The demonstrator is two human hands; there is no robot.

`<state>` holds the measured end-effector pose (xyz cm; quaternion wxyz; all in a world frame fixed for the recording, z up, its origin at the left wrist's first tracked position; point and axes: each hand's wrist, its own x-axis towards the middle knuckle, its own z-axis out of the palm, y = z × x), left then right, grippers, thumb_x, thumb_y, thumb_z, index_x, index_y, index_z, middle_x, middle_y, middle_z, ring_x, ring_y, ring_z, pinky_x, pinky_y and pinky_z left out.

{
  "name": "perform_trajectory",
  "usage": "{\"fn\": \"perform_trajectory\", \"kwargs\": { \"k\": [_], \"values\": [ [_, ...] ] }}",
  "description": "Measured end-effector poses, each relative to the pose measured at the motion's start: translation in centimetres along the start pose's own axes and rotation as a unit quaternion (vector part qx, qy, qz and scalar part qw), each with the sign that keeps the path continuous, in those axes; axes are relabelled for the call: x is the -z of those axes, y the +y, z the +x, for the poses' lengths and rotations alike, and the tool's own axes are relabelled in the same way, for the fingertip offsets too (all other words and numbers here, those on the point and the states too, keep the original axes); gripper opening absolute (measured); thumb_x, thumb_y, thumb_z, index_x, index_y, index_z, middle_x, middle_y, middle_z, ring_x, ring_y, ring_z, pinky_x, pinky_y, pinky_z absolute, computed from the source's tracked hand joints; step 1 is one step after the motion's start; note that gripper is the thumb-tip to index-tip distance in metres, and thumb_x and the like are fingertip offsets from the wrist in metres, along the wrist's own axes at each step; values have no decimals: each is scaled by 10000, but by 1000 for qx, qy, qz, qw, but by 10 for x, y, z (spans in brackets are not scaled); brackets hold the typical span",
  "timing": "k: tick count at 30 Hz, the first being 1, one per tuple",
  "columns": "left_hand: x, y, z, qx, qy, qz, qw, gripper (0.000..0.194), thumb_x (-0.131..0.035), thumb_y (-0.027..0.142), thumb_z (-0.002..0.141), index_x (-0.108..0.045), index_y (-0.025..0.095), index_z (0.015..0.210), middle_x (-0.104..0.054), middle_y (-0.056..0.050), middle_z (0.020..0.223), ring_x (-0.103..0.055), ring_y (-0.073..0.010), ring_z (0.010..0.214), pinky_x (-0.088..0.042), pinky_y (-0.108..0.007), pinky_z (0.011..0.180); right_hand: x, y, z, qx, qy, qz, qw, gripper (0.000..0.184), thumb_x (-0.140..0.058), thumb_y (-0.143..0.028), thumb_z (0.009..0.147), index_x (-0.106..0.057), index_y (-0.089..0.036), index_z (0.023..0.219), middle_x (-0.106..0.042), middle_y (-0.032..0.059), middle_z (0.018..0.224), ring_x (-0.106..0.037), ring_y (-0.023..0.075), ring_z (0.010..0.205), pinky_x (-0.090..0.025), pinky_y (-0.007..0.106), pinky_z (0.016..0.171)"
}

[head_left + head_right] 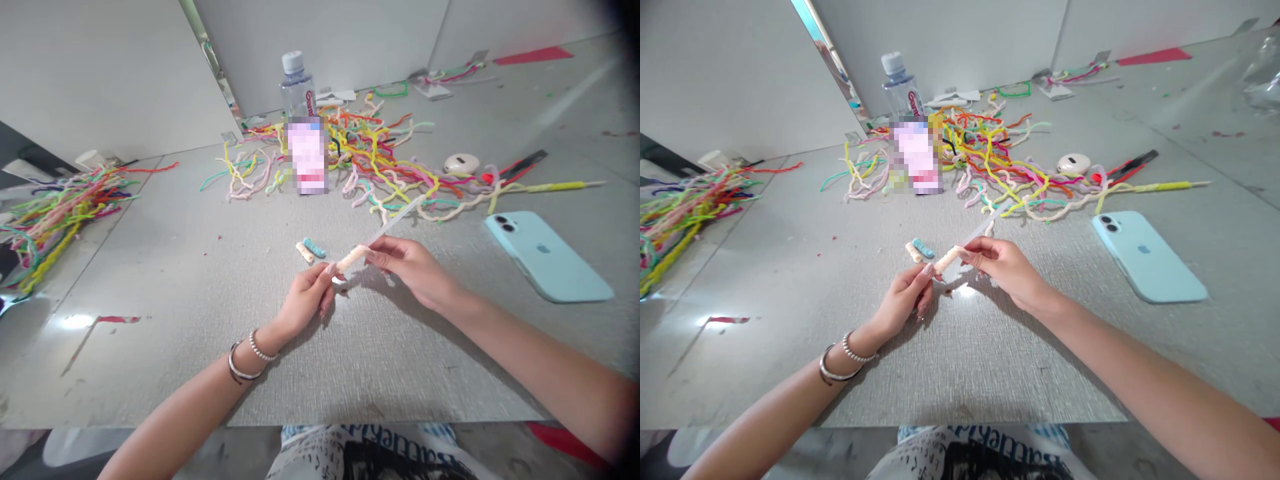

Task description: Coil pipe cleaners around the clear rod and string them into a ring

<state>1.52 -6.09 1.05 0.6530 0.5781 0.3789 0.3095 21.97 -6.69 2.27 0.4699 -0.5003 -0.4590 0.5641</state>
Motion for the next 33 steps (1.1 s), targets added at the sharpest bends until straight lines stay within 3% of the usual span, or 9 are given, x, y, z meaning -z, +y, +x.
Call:
{"fn": "perform_trajectory", "kwargs": {
  "k": [17,24,29,33],
  "values": [
    [5,4,-1,6,-72,47,996,399,-407,520,970,-531,176,809,-383,87,437,-311,-64,378,-278,-202,416,1,-9,-4,-19,-55,46,997,259,-799,-478,682,-791,-282,851,-690,24,903,-515,140,730,-414,288,668],
    [10,9,-1,23,-138,66,988,427,-403,521,965,-480,177,724,-432,45,517,-358,-80,464,-293,-218,459,-1,-9,-5,6,-75,30,997,268,-798,-496,675,-781,-248,776,-661,22,771,-475,135,665,-402,290,646],
    [7,7,0,13,-119,61,991,395,-354,476,990,-486,170,778,-416,60,516,-349,-73,463,-309,-209,480,-1,-2,0,5,-57,50,997,256,-820,-477,651,-784,-259,780,-680,21,814,-494,136,686,-388,282,642],
    [2,6,1,6,-87,67,994,315,-469,474,949,-508,162,936,-429,76,528,-355,-68,446,-287,-198,447,0,1,4,7,-22,57,998,252,-841,-466,620,-782,-258,750,-670,13,796,-459,126,658,-361,281,627]
  ]
}}
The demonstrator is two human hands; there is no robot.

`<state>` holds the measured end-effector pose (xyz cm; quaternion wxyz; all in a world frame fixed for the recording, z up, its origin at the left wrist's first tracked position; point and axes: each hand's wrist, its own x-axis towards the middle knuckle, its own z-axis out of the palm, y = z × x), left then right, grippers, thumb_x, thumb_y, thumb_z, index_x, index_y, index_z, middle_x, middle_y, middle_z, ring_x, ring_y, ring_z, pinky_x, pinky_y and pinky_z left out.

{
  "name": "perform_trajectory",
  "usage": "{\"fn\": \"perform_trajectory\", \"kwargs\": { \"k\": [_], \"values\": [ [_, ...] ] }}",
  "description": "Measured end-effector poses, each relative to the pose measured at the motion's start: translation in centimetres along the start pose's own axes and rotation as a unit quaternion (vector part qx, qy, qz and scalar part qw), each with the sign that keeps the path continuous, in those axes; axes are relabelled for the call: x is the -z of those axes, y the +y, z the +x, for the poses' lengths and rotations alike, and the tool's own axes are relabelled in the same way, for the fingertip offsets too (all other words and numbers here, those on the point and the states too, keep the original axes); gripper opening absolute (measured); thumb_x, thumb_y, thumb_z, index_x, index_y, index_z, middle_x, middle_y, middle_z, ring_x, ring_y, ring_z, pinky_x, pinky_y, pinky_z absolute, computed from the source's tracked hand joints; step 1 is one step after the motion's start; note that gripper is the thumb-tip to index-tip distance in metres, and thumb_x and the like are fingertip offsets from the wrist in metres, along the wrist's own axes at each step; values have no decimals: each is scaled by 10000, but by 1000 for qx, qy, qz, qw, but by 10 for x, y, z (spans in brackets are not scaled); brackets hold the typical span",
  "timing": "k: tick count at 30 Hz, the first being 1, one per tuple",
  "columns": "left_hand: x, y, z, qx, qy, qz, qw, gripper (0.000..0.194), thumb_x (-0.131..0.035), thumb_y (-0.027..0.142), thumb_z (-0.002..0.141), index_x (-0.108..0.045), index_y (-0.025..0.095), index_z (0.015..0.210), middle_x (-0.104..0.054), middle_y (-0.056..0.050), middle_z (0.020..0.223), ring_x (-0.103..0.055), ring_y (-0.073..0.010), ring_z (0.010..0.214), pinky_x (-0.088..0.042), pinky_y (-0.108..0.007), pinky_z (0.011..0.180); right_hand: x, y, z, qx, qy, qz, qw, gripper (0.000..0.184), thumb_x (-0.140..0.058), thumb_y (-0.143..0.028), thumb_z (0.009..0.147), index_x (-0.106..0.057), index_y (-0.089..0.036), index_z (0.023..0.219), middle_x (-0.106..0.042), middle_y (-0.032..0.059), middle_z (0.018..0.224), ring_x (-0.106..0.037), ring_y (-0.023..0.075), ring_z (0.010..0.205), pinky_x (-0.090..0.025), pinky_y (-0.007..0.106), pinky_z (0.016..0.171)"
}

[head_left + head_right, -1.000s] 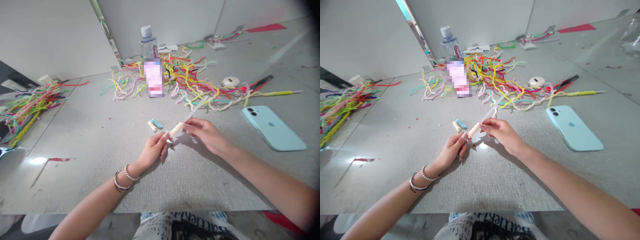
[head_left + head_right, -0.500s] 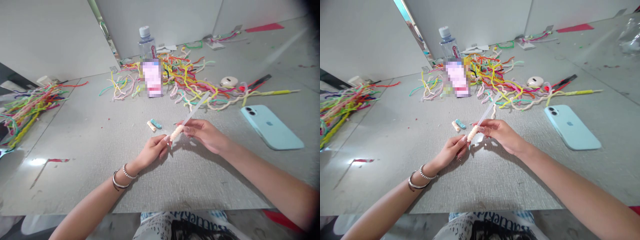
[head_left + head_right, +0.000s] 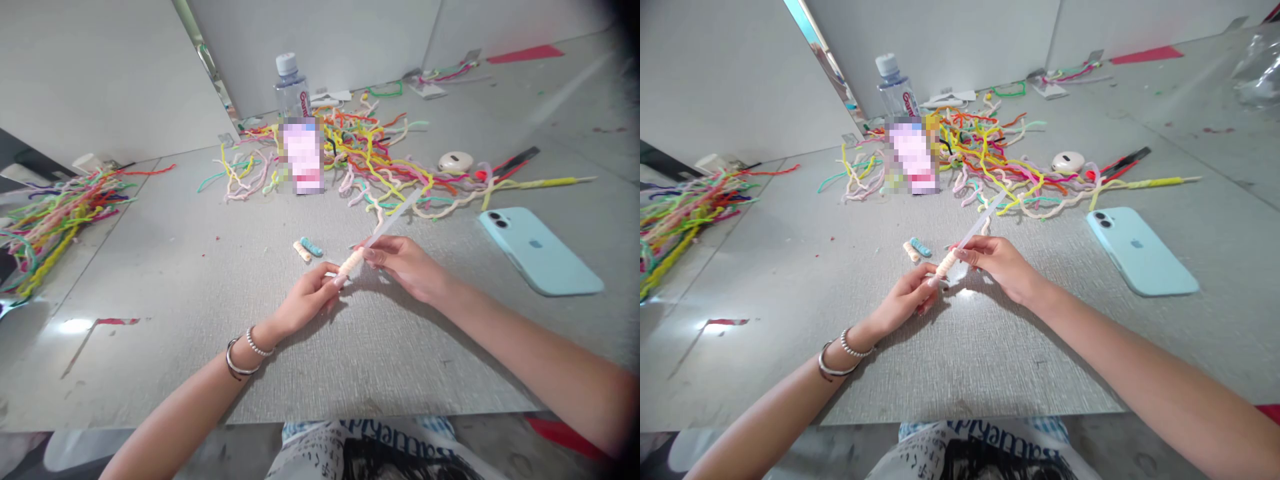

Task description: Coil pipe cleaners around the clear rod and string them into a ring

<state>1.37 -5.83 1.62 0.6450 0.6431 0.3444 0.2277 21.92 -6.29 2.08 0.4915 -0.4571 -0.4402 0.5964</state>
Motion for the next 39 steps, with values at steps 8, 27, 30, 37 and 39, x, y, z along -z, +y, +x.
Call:
{"fn": "perform_trajectory", "kwargs": {
  "k": [8,27,30,37,39],
  "values": [
    [0,-1,1,-3,40,3,999,342,-495,480,932,-556,145,902,-424,70,509,-374,-63,424,-297,-190,416,-2,-3,0,-14,27,15,999,297,-866,-461,559,-756,-218,689,-598,-7,668,-427,122,623,-325,282,599],
    [6,0,-3,7,-43,-4,999,321,-474,477,947,-524,164,901,-355,98,441,-302,-61,381,-219,-196,394,3,0,1,-26,-16,-2,1000,303,-845,-469,586,-708,-202,626,-542,-24,611,-419,118,605,-322,289,608],
    [5,1,-4,2,-57,-6,998,313,-471,470,957,-504,168,883,-412,83,457,-339,-60,401,-256,-195,423,2,1,0,-37,-22,-7,999,309,-833,-480,599,-723,-202,676,-559,-17,646,-424,121,615,-335,292,616],
    [1,1,-4,-23,-34,-27,999,368,-450,527,953,-499,162,948,-539,26,603,-496,-94,530,-394,-218,518,-9,2,-8,-33,-123,-70,989,319,-741,-480,750,-731,-185,871,-647,39,832,-502,152,726,-372,294,659],
    [2,0,-3,-3,-34,-8,999,357,-412,499,974,-506,164,892,-501,43,553,-460,-84,486,-382,-215,497,-12,3,-10,-37,-132,-62,989,325,-709,-478,792,-711,-188,938,-619,22,806,-483,137,693,-358,280,630]
  ]
}}
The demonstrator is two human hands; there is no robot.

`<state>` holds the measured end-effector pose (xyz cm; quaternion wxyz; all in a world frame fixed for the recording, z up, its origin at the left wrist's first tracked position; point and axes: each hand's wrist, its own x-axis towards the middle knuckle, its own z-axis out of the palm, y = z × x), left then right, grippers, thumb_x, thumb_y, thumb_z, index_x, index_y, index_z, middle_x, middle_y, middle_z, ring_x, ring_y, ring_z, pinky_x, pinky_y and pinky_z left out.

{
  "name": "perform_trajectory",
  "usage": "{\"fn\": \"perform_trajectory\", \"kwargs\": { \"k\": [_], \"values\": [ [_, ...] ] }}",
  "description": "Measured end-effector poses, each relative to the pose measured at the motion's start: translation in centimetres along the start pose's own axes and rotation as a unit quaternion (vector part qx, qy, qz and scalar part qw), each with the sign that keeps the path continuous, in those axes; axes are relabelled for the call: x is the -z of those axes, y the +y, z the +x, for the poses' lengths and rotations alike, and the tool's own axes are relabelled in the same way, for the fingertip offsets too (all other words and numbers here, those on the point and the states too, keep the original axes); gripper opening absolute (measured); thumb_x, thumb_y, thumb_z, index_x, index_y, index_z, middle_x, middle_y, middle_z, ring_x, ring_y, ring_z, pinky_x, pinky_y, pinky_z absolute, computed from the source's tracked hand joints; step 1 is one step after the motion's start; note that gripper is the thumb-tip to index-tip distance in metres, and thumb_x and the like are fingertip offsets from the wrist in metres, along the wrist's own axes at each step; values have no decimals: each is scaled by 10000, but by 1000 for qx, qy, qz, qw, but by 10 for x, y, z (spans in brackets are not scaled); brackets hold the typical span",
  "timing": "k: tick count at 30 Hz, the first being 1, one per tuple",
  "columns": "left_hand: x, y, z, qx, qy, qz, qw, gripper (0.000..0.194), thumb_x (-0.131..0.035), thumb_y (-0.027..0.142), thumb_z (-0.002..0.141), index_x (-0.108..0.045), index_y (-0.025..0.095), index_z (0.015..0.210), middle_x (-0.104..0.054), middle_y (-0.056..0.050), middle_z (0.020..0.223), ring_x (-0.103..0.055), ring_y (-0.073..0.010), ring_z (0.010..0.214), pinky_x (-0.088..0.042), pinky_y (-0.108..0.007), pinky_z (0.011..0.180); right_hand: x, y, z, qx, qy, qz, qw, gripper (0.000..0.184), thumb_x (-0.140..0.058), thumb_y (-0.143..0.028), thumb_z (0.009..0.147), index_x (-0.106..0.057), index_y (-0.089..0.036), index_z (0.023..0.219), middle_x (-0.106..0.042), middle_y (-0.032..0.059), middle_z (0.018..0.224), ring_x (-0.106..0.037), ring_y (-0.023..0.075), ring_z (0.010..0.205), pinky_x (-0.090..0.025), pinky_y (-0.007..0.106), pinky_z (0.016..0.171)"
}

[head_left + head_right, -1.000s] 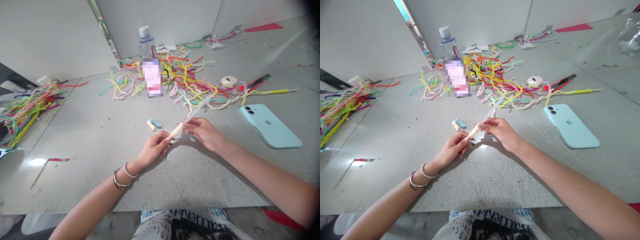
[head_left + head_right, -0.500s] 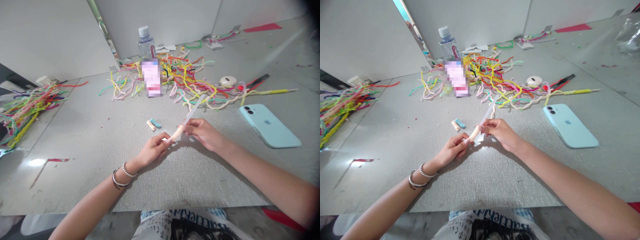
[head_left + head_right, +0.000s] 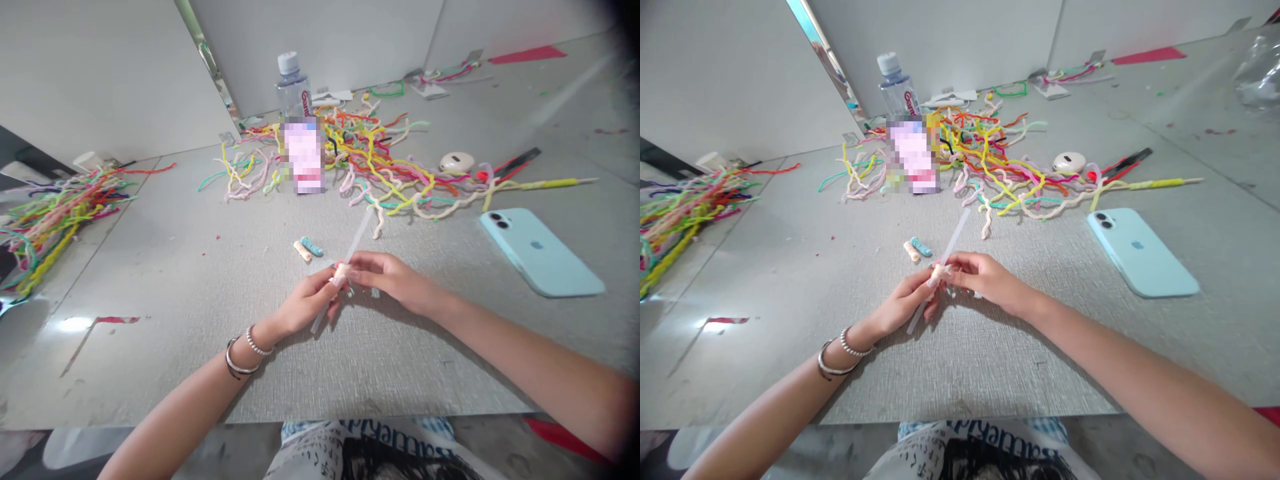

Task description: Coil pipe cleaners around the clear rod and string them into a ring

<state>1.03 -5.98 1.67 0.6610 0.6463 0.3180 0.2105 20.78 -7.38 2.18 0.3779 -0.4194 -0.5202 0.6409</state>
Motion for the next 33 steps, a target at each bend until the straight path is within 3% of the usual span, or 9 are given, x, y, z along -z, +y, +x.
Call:
{"fn": "perform_trajectory", "kwargs": {
  "k": [5,8,11,17,23,33],
  "values": [
    [2,2,0,28,-15,48,998,336,-417,450,976,-509,168,820,-468,55,511,-418,-76,458,-330,-213,467,3,2,2,-17,72,117,990,377,-649,-505,834,-662,-202,1058,-517,-25,699,-447,116,609,-350,263,568],
    [3,4,0,24,-37,80,996,339,-429,431,975,-509,165,781,-482,42,532,-432,-80,500,-344,-223,514,7,3,4,-12,114,137,984,364,-664,-517,812,-666,-189,971,-512,-33,654,-436,110,572,-350,265,555],
    [3,6,0,17,-39,72,996,336,-391,424,991,-501,167,804,-495,35,558,-448,-87,523,-363,-231,548,5,3,3,-8,115,117,986,306,-720,-470,767,-656,-186,859,-553,-25,654,-474,110,589,-356,259,561],
    [0,4,1,23,-24,66,997,343,-329,422,1013,-475,177,823,-462,50,538,-438,-90,501,-370,-232,550,-6,4,-1,-17,59,61,996,274,-714,-447,780,-663,-180,809,-608,-1,680,-513,117,616,-380,261,583],
    [1,2,3,28,-6,114,993,389,-313,425,1017,-433,187,733,-459,45,541,-421,-88,515,-370,-238,573,-4,6,2,-2,132,35,991,332,-738,-494,739,-717,-177,835,-582,-3,658,-504,128,615,-379,274,575],
    [2,4,5,28,-7,119,993,410,-327,475,1004,-467,181,756,-458,46,545,-400,-87,506,-348,-234,542,5,-2,-4,44,181,-12,982,268,-751,-477,746,-755,-214,794,-600,7,647,-511,147,626,-377,300,606]
  ]
}}
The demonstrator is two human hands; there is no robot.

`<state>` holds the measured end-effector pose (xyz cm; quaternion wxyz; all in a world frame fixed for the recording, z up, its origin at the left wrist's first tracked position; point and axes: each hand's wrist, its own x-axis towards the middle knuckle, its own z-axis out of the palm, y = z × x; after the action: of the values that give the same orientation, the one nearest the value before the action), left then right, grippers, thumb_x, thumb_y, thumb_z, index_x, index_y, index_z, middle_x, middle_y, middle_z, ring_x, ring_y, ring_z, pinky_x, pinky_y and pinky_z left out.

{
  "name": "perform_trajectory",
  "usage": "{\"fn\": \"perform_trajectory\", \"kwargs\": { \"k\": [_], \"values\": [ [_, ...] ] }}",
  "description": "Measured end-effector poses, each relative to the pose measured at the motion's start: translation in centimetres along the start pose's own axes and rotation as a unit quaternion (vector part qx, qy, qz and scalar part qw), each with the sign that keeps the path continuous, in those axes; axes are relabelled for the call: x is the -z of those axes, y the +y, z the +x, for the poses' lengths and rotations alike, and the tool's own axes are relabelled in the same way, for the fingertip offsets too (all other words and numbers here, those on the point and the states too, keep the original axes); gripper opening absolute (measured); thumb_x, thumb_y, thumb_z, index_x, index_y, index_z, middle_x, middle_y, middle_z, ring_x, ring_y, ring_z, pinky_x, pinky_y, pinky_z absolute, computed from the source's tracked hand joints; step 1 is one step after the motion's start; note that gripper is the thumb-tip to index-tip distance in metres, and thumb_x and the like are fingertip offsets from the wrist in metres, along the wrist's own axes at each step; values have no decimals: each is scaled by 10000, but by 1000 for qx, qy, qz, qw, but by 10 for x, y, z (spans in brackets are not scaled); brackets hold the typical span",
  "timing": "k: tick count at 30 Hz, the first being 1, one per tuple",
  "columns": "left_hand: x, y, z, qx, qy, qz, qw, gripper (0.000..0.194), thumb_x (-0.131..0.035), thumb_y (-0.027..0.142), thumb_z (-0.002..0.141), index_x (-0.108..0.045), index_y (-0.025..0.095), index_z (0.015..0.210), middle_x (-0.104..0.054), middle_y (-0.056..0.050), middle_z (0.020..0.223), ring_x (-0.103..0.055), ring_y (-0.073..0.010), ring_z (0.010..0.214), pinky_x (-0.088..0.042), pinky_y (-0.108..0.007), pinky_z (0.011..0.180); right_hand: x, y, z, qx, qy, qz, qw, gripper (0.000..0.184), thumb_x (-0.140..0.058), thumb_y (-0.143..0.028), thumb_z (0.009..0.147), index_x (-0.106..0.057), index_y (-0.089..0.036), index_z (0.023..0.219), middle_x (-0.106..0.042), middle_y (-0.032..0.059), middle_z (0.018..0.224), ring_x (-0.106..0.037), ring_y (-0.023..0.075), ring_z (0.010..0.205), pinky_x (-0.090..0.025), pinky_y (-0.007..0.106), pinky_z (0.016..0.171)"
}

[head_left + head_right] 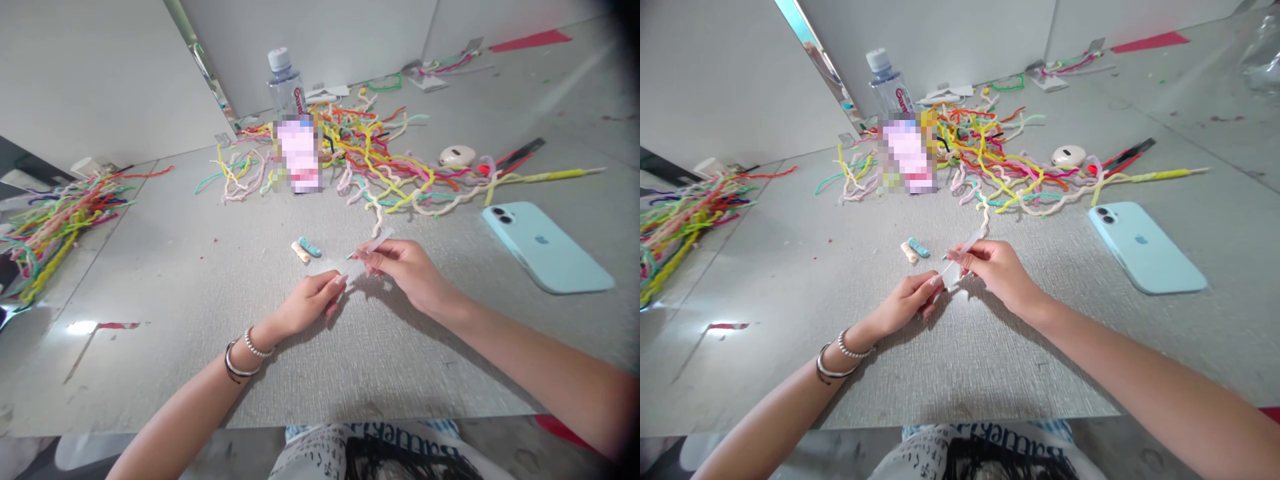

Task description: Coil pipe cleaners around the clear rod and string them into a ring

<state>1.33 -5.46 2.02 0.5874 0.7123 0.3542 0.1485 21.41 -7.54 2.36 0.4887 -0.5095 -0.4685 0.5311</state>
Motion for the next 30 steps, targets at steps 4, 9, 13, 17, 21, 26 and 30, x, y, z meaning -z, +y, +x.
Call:
{"fn": "perform_trajectory", "kwargs": {
  "k": [4,9,13,17,21,26,30],
  "values": [
    [0,-2,1,-1,11,4,1000,422,-358,482,995,-475,177,727,-462,39,536,-405,-88,510,-346,-236,540,1,-2,1,13,31,-1,999,245,-764,-464,723,-756,-221,749,-623,18,643,-529,158,629,-381,312,614],
    [0,-1,-1,10,16,29,999,457,-365,480,990,-433,184,648,-448,40,511,-394,-84,494,-343,-241,543,27,-14,18,30,173,67,982,235,-803,-441,639,-691,-236,665,-577,12,624,-445,139,564,-299,303,525],
    [-2,-3,-3,12,36,63,997,462,-371,475,980,-395,191,617,-408,45,519,-341,-83,487,-292,-244,509,87,-25,36,63,256,155,952,324,-803,-432,627,-525,-266,611,-372,-34,541,-333,121,488,-240,311,490],
    [-4,-5,-3,-2,54,31,998,428,-350,469,991,-423,187,678,-410,46,559,-333,-84,503,-290,-241,514,128,-29,43,124,267,119,948,316,-730,-483,704,-474,-317,622,-362,-11,525,-350,185,522,-247,353,523],
    [-4,-5,-2,-12,67,-14,998,372,-358,453,995,-444,190,746,-417,54,561,-341,-86,500,-303,-235,524,106,-28,41,113,252,109,955,249,-721,-463,720,-531,-306,684,-439,-9,574,-404,189,575,-283,353,558],
    [-1,-5,-2,-16,70,-65,995,400,-379,479,972,-423,190,699,-373,49,589,-295,-86,509,-250,-250,501,59,-31,30,52,132,1,990,310,-683,-532,743,-674,-223,730,-601,26,693,-513,152,610,-340,309,574],
    [-1,-7,-2,-2,104,-76,992,404,-407,450,943,-367,196,632,-326,46,579,-282,-95,526,-239,-270,515,56,-27,26,108,119,-119,980,329,-579,-494,862,-723,-230,730,-679,44,780,-569,183,727,-364,317,634]
  ]
}}
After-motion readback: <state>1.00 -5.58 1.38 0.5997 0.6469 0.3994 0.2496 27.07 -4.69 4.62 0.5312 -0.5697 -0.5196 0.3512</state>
